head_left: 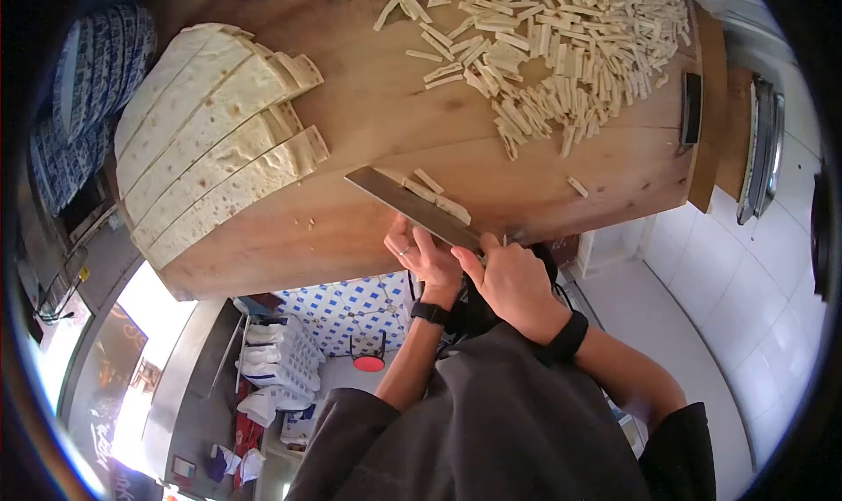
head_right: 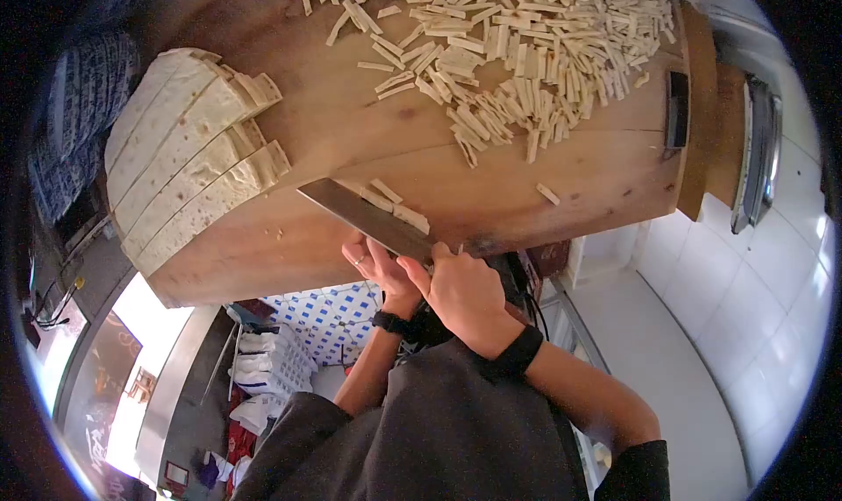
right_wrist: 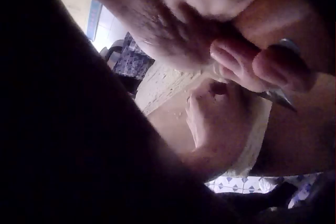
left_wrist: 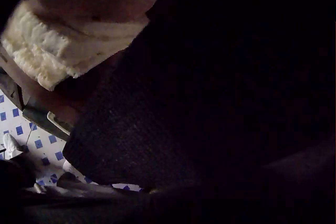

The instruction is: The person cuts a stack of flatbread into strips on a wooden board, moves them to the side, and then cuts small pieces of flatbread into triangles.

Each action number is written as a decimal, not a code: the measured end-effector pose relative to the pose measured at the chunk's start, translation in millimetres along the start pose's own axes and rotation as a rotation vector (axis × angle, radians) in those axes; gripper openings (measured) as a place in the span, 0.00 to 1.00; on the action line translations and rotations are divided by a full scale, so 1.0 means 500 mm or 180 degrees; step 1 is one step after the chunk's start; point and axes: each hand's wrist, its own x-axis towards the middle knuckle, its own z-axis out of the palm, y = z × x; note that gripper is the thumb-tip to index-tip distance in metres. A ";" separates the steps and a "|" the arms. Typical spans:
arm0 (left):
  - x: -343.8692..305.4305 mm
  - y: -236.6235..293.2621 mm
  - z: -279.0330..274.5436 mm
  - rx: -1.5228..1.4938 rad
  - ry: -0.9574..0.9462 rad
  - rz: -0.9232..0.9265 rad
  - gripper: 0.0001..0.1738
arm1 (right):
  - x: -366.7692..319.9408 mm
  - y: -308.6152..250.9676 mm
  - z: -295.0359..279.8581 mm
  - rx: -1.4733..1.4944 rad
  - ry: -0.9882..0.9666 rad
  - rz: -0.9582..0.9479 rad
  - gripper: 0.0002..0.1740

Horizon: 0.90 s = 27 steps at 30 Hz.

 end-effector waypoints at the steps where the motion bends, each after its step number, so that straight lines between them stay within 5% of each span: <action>1: -0.001 0.000 0.001 0.0009 0.0003 0.0010 0.16 | 0.006 -0.001 0.000 0.0004 -0.0047 0.0020 0.31; 10: -0.007 0.000 -0.002 -0.0019 -0.0045 -0.0036 0.20 | 0.046 0.006 0.035 0.0019 -0.0510 0.0088 0.31; 22: -0.014 -0.015 0.001 -0.0265 -0.0031 -0.0365 0.12 | 0.087 0.003 0.086 0.0151 0.0033 -0.0358 0.28; 27: 0.009 0.003 0.007 0.0200 0.0179 0.0102 0.09 | 0.113 0.021 0.058 0.0244 0.0120 -0.0246 0.36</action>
